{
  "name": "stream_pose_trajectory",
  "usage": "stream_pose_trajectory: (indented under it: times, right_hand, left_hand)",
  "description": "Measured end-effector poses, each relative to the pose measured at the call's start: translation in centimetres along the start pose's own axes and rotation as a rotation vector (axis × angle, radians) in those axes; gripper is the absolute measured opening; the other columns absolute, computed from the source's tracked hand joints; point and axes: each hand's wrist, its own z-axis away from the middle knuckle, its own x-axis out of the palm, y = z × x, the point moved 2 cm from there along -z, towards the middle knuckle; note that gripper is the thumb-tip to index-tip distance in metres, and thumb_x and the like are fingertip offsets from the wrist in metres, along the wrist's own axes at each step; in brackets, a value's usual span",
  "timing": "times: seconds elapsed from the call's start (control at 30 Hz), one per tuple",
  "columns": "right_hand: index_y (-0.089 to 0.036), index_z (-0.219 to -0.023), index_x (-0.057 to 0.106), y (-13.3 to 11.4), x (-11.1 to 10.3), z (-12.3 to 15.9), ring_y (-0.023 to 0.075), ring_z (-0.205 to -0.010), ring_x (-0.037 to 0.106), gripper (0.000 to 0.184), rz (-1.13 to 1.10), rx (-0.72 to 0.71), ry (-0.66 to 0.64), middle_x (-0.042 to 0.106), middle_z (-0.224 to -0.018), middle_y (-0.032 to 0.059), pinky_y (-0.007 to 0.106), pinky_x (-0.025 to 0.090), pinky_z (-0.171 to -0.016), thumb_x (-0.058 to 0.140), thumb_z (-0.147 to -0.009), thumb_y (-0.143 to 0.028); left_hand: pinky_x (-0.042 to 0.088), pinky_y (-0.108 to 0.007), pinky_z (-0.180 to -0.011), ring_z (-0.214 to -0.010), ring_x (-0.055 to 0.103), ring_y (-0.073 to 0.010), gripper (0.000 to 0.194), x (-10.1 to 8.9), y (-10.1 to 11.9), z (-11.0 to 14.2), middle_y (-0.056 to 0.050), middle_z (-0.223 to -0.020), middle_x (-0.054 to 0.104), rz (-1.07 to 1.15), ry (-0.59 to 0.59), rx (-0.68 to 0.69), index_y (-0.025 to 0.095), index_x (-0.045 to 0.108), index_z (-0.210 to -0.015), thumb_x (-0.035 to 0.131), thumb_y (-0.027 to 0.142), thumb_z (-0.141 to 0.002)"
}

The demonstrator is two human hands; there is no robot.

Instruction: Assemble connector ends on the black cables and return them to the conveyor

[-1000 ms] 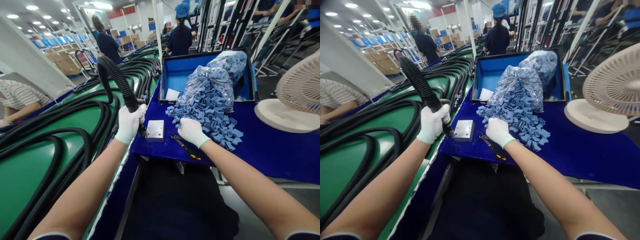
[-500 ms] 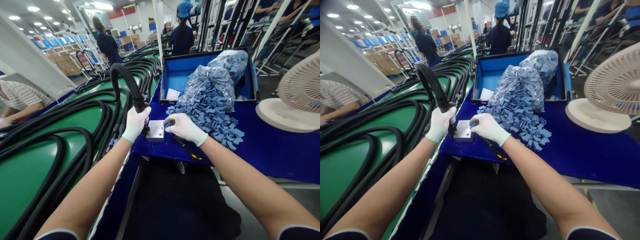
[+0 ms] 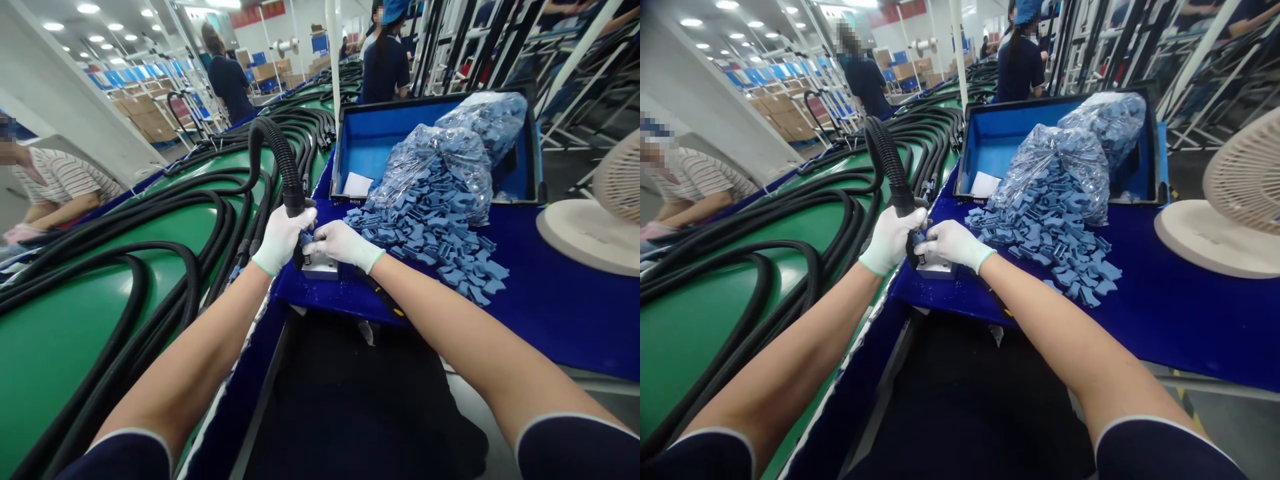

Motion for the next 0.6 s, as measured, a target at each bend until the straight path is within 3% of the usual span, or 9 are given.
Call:
stream_pose_trajectory:
  times: [0.2, 0.3, 0.37, 0.47, 0.53, 0.6]
  right_hand:
    - [-0.012, -0.068, 0.070, -0.8, -0.3, 0.0, 0.0109, -0.060, 0.044, 0.047, 0.104, 0.032, 0.011, 0.055, -0.060, -0.0018, 0.026, 0.031, -0.056, 0.074, -0.078, -0.057]
    - [-0.011, -0.078, 0.076, -1.2, -0.4, 0.7, 0.0127, -0.063, 0.052, 0.048, 0.123, 0.039, -0.005, 0.064, -0.066, 0.0008, 0.025, 0.038, -0.059, 0.074, -0.081, -0.059]
    - [-0.012, -0.087, 0.079, -1.3, -0.7, 1.4, 0.0148, -0.071, 0.061, 0.043, 0.115, 0.010, -0.017, 0.072, -0.078, 0.0039, 0.025, 0.045, -0.066, 0.074, -0.083, -0.054]
    - [-0.016, -0.097, 0.081, -1.1, -1.2, 2.6, 0.0177, -0.084, 0.070, 0.029, 0.127, -0.029, -0.052, 0.079, -0.096, 0.0063, 0.027, 0.052, -0.079, 0.073, -0.086, -0.042]
    - [-0.018, -0.100, 0.080, -0.9, -1.5, 3.1, 0.0198, -0.091, 0.072, 0.024, 0.164, -0.026, -0.056, 0.079, -0.102, 0.0067, 0.029, 0.054, -0.085, 0.073, -0.087, -0.037]
    - [-0.019, -0.105, 0.080, -0.6, -1.7, 3.4, 0.0215, -0.097, 0.073, 0.025, 0.203, -0.017, -0.053, 0.079, -0.108, 0.0067, 0.031, 0.056, -0.090, 0.074, -0.086, -0.033]
  left_hand:
    - [0.052, -0.030, -0.071, -0.073, 0.063, -0.0166, 0.037, 0.7, 1.3, 0.4, -0.004, -0.080, 0.066, -0.031, -0.019, 0.030, 0.012, 0.068, -0.108, 0.078, 0.036, -0.081]
    - [0.052, -0.029, -0.067, -0.069, 0.064, -0.0159, 0.039, -0.7, 2.4, 1.4, -0.004, -0.081, 0.067, -0.046, 0.025, 0.036, 0.015, 0.063, -0.104, 0.079, 0.044, -0.083]
    - [0.052, -0.028, -0.062, -0.063, 0.063, -0.0141, 0.042, -3.7, 3.0, 3.1, -0.004, -0.087, 0.068, 0.009, 0.136, 0.032, 0.018, 0.058, -0.105, 0.078, 0.049, -0.084]
    - [0.052, -0.027, -0.057, -0.059, 0.063, -0.0131, 0.049, -10.7, 3.8, 8.1, -0.006, -0.101, 0.070, -0.045, 0.256, -0.040, 0.020, 0.057, -0.117, 0.077, 0.051, -0.084]
    - [0.054, -0.028, -0.059, -0.064, 0.065, -0.0160, 0.057, -15.6, 4.1, 12.9, -0.008, -0.106, 0.073, -0.224, 0.254, -0.176, 0.019, 0.060, -0.127, 0.075, 0.053, -0.084]
    - [0.058, -0.033, -0.075, -0.084, 0.072, -0.0238, 0.062, -19.5, 4.2, 17.9, -0.010, -0.114, 0.075, -0.459, 0.205, -0.335, 0.017, 0.063, -0.134, 0.072, 0.055, -0.085]
